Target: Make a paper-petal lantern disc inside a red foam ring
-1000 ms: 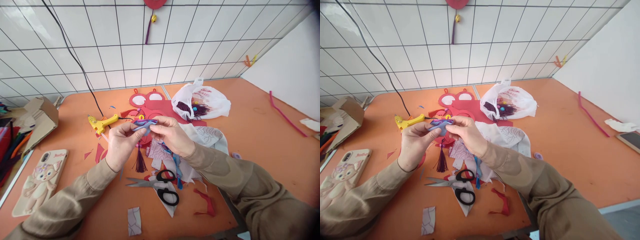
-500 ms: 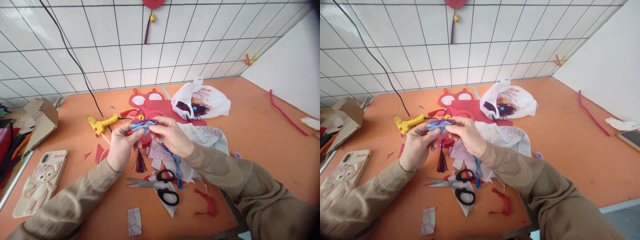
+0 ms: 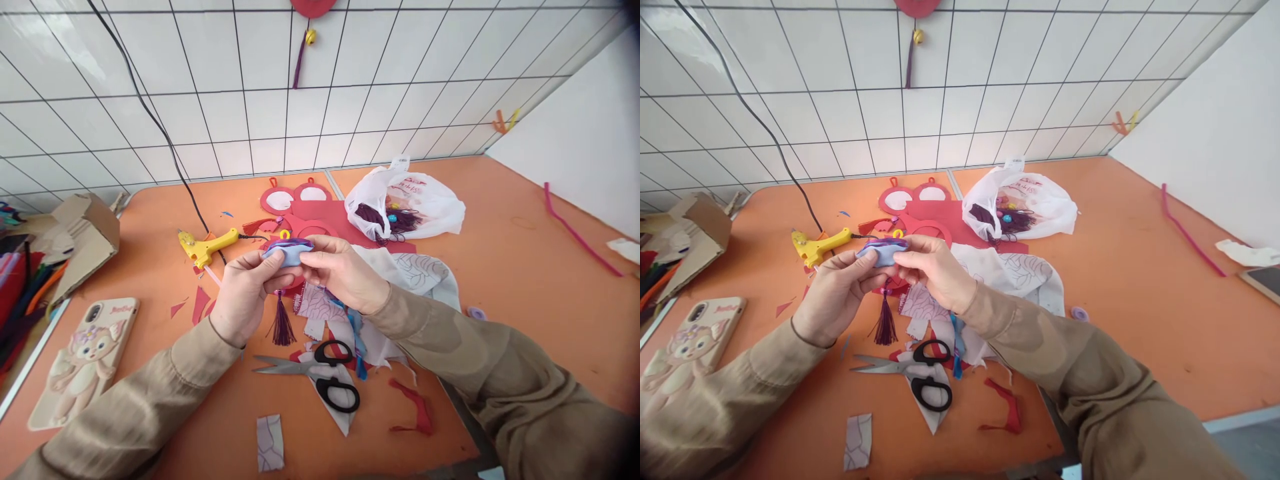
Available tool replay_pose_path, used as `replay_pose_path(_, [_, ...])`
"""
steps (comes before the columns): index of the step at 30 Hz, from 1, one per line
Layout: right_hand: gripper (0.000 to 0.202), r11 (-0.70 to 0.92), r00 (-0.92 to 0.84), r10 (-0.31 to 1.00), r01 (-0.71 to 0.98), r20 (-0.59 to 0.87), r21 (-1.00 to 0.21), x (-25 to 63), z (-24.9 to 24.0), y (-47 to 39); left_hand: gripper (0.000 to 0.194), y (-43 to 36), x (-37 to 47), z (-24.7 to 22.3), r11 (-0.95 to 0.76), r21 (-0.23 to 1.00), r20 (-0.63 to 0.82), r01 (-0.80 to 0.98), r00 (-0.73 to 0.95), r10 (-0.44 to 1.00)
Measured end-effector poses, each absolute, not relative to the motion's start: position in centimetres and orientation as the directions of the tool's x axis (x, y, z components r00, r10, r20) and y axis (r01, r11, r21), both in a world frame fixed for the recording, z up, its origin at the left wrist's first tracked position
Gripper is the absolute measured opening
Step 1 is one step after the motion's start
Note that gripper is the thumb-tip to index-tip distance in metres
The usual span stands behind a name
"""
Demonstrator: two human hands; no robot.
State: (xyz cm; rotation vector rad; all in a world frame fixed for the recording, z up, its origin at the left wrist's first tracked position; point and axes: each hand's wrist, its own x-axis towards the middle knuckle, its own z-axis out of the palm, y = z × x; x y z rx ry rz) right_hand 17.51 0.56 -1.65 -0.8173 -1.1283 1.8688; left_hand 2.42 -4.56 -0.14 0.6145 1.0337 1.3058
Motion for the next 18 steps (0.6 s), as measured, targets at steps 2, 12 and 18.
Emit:
replay_pose_path(2, [0.024,-0.188,-0.468,0.882,-0.256,-0.049,-0.948,17.55,-1.57,0.40,0.026,-4.60,2.48,-0.10,0.191,0.869,-0.250,-0.456,-0.073,0.966])
replay_pose_path(12, [0.026,-0.051,-0.361,0.932,-0.182,0.018,-0.982,17.69,-1.09,0.68,0.026,-4.45,2.35,-0.16,0.175,0.893,-0.235,-0.415,-0.099,0.967])
replay_pose_path(18, [0.018,0.132,-0.336,0.927,-0.120,0.165,-0.984,17.79,-1.31,0.75,0.034,-4.34,2.28,-0.28,0.191,0.895,-0.238,-0.403,-0.070,0.969])
